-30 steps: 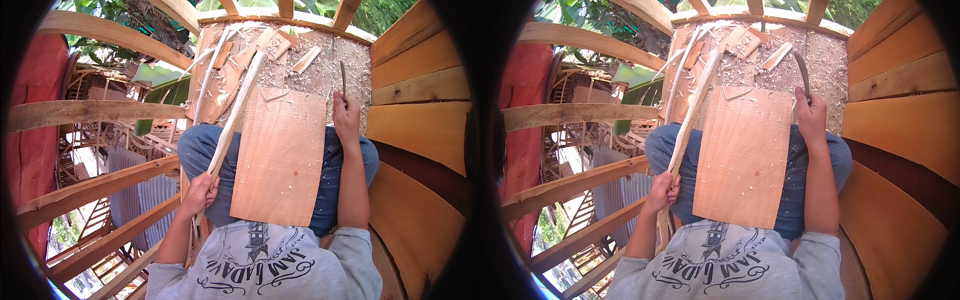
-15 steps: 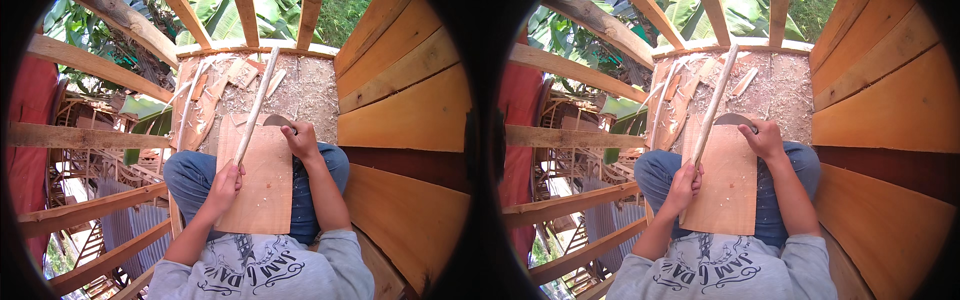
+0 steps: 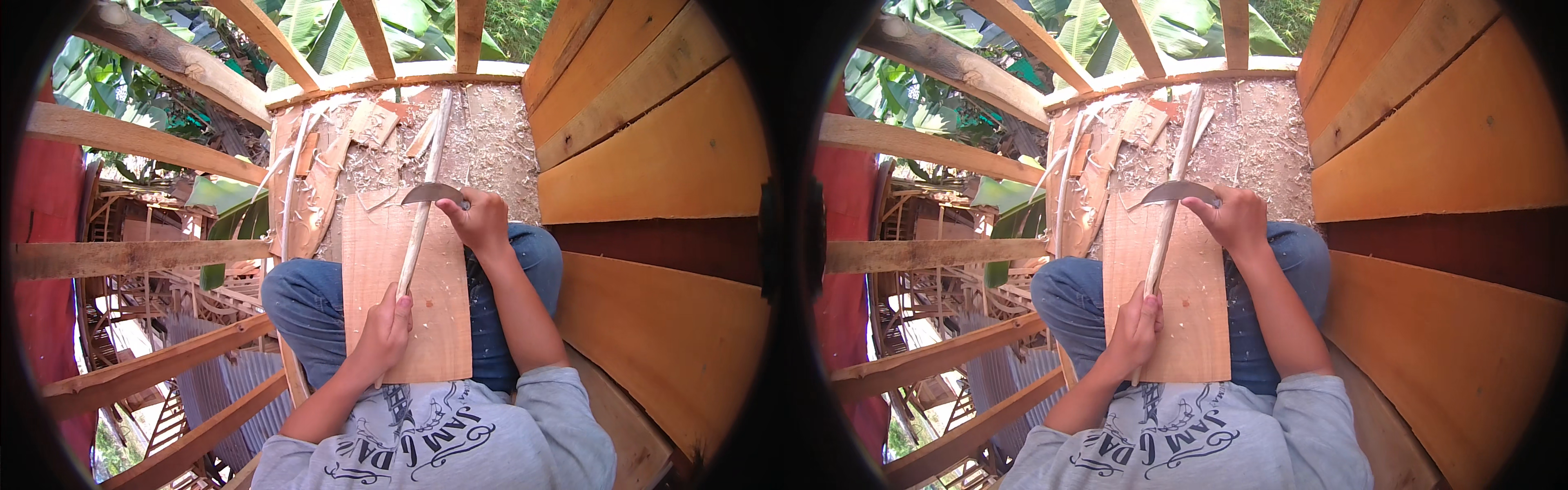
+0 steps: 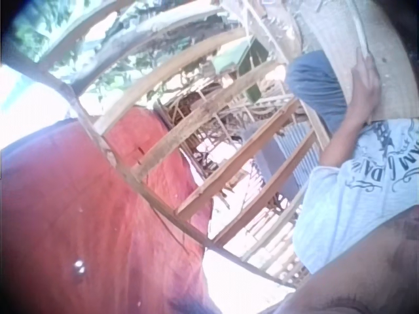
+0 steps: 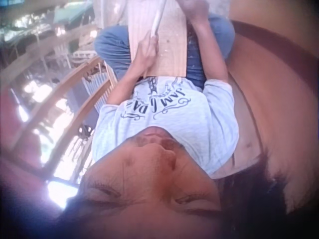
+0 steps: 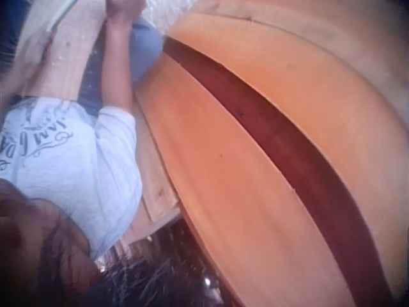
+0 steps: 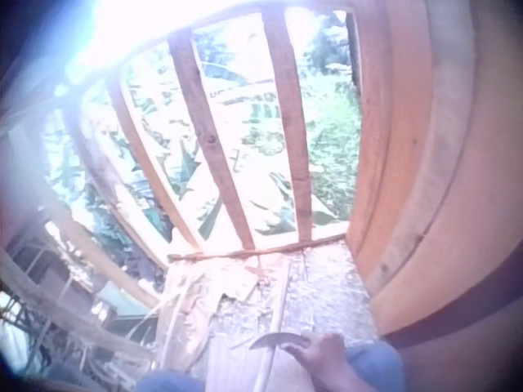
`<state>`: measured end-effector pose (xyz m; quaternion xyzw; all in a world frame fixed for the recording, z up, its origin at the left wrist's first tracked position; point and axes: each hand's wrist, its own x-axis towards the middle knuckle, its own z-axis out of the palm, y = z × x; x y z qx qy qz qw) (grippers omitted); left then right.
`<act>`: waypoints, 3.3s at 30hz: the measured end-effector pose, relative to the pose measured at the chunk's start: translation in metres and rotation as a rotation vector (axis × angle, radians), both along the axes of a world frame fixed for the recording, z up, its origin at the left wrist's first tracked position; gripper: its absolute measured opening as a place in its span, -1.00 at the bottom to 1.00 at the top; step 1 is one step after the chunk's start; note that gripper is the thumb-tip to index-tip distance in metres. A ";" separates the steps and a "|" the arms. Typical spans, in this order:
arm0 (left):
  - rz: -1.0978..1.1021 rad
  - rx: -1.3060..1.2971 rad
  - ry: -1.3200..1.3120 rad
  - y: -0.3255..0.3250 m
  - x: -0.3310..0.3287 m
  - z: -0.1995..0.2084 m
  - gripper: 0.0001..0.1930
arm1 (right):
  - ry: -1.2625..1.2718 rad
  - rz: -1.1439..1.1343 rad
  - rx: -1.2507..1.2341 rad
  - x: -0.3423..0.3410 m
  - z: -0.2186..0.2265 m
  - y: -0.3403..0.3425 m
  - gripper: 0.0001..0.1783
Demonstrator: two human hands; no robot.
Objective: The person sits cross-legged and uses a curved knife to shave and shape a long, thin piece of wood. They hold the wood against a flat board on their lap and repeatedly scrape the surface to remove bark and smooth the wood.
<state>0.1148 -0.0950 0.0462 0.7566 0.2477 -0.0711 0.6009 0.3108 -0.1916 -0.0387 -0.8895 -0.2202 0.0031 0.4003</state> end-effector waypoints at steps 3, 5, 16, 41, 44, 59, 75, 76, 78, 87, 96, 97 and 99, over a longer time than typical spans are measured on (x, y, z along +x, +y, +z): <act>0.012 0.006 0.008 0.001 -0.003 0.003 -0.70 | 0.011 0.004 0.022 -0.001 0.006 0.001 -0.23; 0.000 0.026 0.014 0.004 -0.004 0.007 -0.71 | -0.011 0.001 0.001 -0.001 0.007 0.002 -0.22; -0.027 -0.057 -0.029 0.000 -0.054 0.011 -0.67 | 0.323 -0.258 0.085 0.037 -0.013 -0.009 -0.13; 0.221 0.362 -0.095 0.069 -0.074 -0.002 -0.80 | 0.352 -0.215 0.098 0.030 -0.010 -0.005 -0.27; 0.194 0.404 -0.141 0.076 -0.074 -0.008 -0.81 | 0.332 -0.216 0.096 0.030 -0.010 -0.004 -0.27; 0.136 0.347 -0.146 0.083 -0.073 -0.018 -0.80 | 0.334 -0.227 0.060 0.030 -0.011 -0.004 -0.31; 0.001 0.400 -0.107 0.087 -0.056 -0.029 -0.75 | 0.015 -0.219 0.012 0.012 -0.019 -0.005 -0.70; -0.024 0.418 -0.102 0.090 -0.058 -0.032 -0.75 | 0.020 -0.256 0.060 0.009 -0.017 -0.003 -0.72; -0.091 0.493 -0.076 0.088 -0.059 -0.029 -0.74 | 0.059 -0.378 0.193 0.001 -0.014 0.000 -0.72; -0.347 0.505 -0.063 0.074 -0.065 -0.005 -0.72 | 0.187 -0.636 0.448 -0.017 -0.006 -0.004 -0.69; -0.275 0.534 -0.098 0.072 -0.066 -0.021 -0.69 | 0.191 -0.548 0.462 -0.008 -0.018 -0.004 -0.69; -0.253 0.596 -0.132 0.075 -0.065 -0.022 -0.69 | 0.157 -0.557 0.438 -0.007 -0.019 -0.004 -0.68; -0.166 0.497 -0.071 0.083 -0.065 -0.014 -0.69 | 0.172 -0.526 0.428 -0.010 -0.001 -0.001 -0.66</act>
